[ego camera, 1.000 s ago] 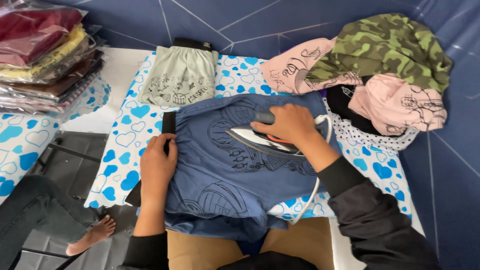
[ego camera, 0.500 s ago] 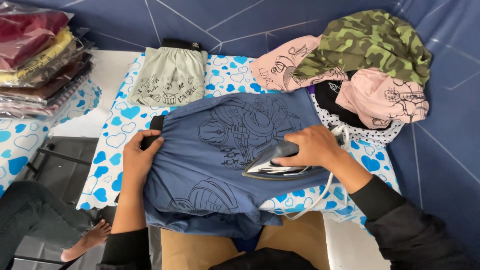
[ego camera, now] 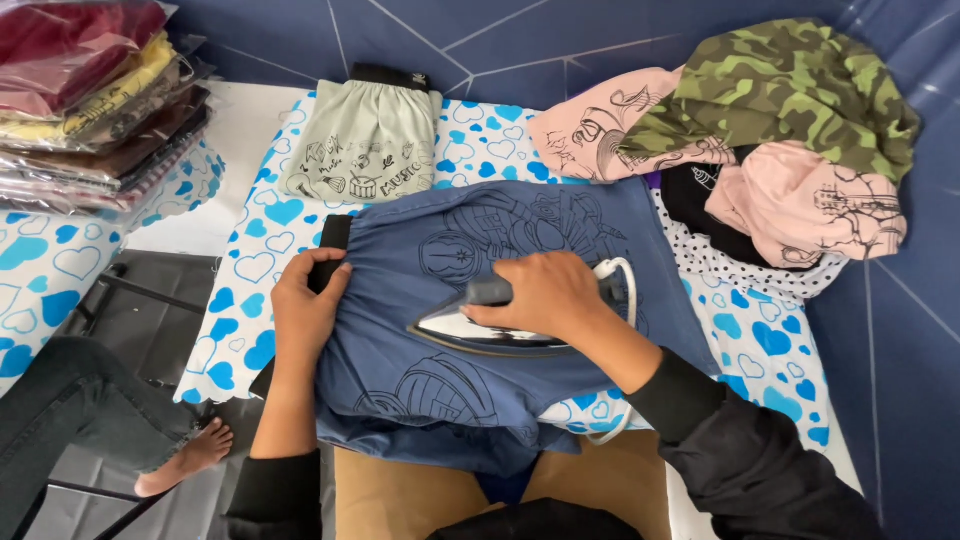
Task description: Ironing a blue garment on an ironing board with a steam iron.
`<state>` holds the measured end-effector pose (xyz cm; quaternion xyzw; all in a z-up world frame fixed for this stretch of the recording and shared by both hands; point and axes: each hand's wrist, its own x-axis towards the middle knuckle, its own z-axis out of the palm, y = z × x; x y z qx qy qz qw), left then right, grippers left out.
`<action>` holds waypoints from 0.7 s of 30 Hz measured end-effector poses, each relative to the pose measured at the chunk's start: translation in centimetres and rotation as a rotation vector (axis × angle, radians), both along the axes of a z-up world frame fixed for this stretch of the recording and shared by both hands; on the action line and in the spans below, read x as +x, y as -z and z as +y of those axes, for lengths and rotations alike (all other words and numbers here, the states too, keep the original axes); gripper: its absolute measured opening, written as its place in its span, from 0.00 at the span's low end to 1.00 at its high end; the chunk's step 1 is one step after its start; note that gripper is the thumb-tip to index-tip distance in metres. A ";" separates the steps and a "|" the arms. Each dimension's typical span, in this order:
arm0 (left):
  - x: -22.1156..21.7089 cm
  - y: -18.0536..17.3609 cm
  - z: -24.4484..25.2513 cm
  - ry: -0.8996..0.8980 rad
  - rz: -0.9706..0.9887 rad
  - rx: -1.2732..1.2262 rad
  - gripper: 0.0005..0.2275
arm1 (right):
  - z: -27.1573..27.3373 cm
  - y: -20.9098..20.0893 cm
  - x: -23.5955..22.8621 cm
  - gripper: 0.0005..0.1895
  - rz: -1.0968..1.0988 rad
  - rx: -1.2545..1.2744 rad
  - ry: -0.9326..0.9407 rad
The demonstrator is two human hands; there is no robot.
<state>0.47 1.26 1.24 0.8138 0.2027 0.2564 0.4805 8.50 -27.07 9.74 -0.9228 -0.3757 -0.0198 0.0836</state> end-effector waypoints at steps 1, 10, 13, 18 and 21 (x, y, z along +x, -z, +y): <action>0.0 0.0 0.0 0.003 -0.007 0.012 0.08 | 0.6 0.0 0.0 0.32 -0.008 0.015 -0.006; 0.0 0.6 -0.3 0.009 -0.037 0.118 0.07 | 4.9 0.0 0.2 0.33 -0.060 0.125 -0.013; -0.1 0.0 -0.7 0.002 -0.032 0.158 0.07 | 5.8 -0.3 0.8 0.33 -0.058 0.139 -0.035; -0.1 0.2 -0.9 0.002 -0.027 0.244 0.06 | 6.5 -0.3 1.2 0.34 -0.073 0.150 -0.055; -0.4 0.3 -1.1 0.010 -0.004 0.261 0.06 | 6.6 -0.3 1.2 0.34 -0.059 0.172 -0.057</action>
